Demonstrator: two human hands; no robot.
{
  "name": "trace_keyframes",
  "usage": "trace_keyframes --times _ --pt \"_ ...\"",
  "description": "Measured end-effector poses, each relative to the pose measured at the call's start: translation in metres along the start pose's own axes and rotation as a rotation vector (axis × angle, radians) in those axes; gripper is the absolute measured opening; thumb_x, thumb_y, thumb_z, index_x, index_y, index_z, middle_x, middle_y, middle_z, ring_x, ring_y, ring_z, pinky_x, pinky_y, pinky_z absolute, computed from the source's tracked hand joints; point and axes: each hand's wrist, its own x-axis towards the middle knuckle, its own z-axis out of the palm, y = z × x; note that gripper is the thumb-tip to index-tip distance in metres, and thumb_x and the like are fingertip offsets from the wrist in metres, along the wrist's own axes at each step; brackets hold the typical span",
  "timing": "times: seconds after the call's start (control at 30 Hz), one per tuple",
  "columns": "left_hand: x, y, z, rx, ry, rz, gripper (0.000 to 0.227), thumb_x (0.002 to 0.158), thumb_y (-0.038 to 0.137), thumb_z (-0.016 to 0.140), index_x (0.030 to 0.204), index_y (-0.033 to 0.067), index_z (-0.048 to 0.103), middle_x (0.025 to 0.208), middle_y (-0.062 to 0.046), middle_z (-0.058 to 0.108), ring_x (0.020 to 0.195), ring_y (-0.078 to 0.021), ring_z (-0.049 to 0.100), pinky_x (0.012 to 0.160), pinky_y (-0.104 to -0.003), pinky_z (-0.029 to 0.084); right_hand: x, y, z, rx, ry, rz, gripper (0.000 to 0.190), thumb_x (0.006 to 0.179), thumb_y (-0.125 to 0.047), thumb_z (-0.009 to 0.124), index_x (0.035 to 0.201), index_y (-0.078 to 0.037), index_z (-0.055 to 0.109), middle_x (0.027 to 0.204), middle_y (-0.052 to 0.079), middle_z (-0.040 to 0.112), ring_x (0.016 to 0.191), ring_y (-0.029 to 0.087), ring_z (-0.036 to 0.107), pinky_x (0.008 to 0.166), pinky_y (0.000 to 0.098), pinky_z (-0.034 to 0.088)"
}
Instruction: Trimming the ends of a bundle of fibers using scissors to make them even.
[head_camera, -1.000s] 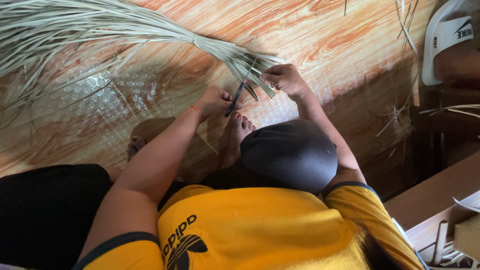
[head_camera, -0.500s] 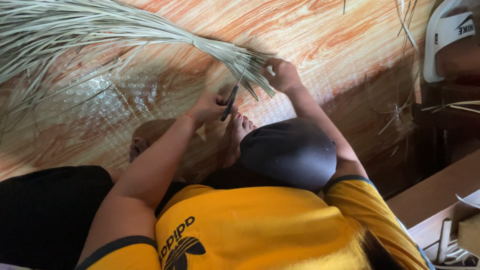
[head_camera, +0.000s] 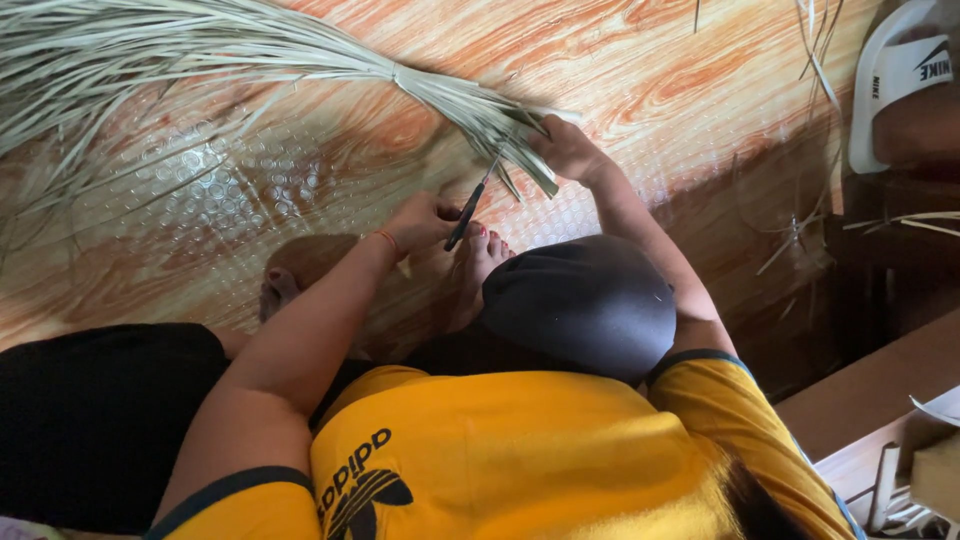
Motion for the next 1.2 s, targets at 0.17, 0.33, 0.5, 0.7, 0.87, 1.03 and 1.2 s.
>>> trace_keyframes --times 0.17,0.33,0.5,0.7,0.87,1.03,1.2 --pt "-0.001 -0.006 0.000 -0.091 -0.030 0.047 0.032 0.078 0.049 0.086 0.095 0.0220 0.084 0.087 -0.003 0.078 0.091 -0.0248 0.073 0.084 -0.034 0.054 -0.001 0.002 0.001 0.140 0.032 0.029 0.038 0.105 -0.045 0.054 0.117 -0.011 0.067 0.105 0.019 0.065 0.107 0.040 0.067 0.089 0.0486 0.053" --pt "-0.009 0.000 -0.006 -0.106 -0.046 0.060 0.031 0.078 0.047 0.087 0.095 0.0210 0.084 0.087 -0.004 0.078 0.089 -0.0239 0.072 0.082 -0.034 0.054 -0.019 -0.015 -0.010 0.125 0.041 -0.147 0.046 0.096 -0.045 0.069 0.114 -0.004 0.056 0.111 0.031 0.065 0.111 0.056 0.061 0.095 0.0592 0.048" --pt "-0.001 -0.010 -0.008 -0.154 -0.058 0.039 0.038 0.078 0.045 0.088 0.100 0.0152 0.083 0.086 -0.009 0.077 0.084 -0.0249 0.070 0.074 -0.035 0.055 -0.007 -0.002 0.006 -0.307 0.223 -0.201 0.035 0.104 -0.048 0.058 0.116 -0.017 0.045 0.113 0.019 0.062 0.102 0.048 0.067 0.093 0.0593 0.055" --pt "-0.015 -0.002 -0.012 -0.159 -0.049 0.019 0.037 0.078 0.044 0.088 0.101 0.0150 0.083 0.088 -0.009 0.077 0.084 -0.0237 0.071 0.072 -0.035 0.055 0.023 0.032 0.018 -0.435 0.335 -0.306 0.019 0.109 -0.034 0.045 0.113 -0.015 0.049 0.096 0.013 0.059 0.094 0.043 0.069 0.080 0.0519 0.059" --pt "-0.017 -0.003 -0.017 -0.159 -0.055 0.012 0.037 0.079 0.044 0.088 0.102 0.0159 0.083 0.084 -0.009 0.076 0.080 -0.0217 0.069 0.069 -0.033 0.055 0.015 0.033 0.024 -0.368 0.396 -0.397 0.018 0.108 -0.025 0.045 0.113 -0.015 0.059 0.094 0.010 0.064 0.095 0.039 0.069 0.080 0.0463 0.059" --pt "-0.031 0.005 -0.029 -0.149 -0.074 0.004 0.040 0.079 0.045 0.086 0.105 0.0146 0.082 0.088 -0.012 0.076 0.084 -0.0236 0.069 0.072 -0.035 0.055 -0.022 0.013 0.037 -0.443 0.378 -0.419 0.025 0.101 -0.037 0.065 0.110 -0.014 0.069 0.095 0.013 0.070 0.095 0.039 0.068 0.083 0.0488 0.058" --pt "-0.027 -0.011 -0.030 -0.175 -0.079 -0.017 0.037 0.078 0.046 0.087 0.100 0.0164 0.083 0.084 -0.009 0.076 0.080 -0.0208 0.067 0.070 -0.030 0.054 0.004 0.038 0.057 -0.698 0.635 -0.443 0.025 0.082 -0.040 0.078 0.097 -0.022 0.070 0.081 0.000 0.066 0.082 0.026 0.068 0.072 0.0381 0.056"
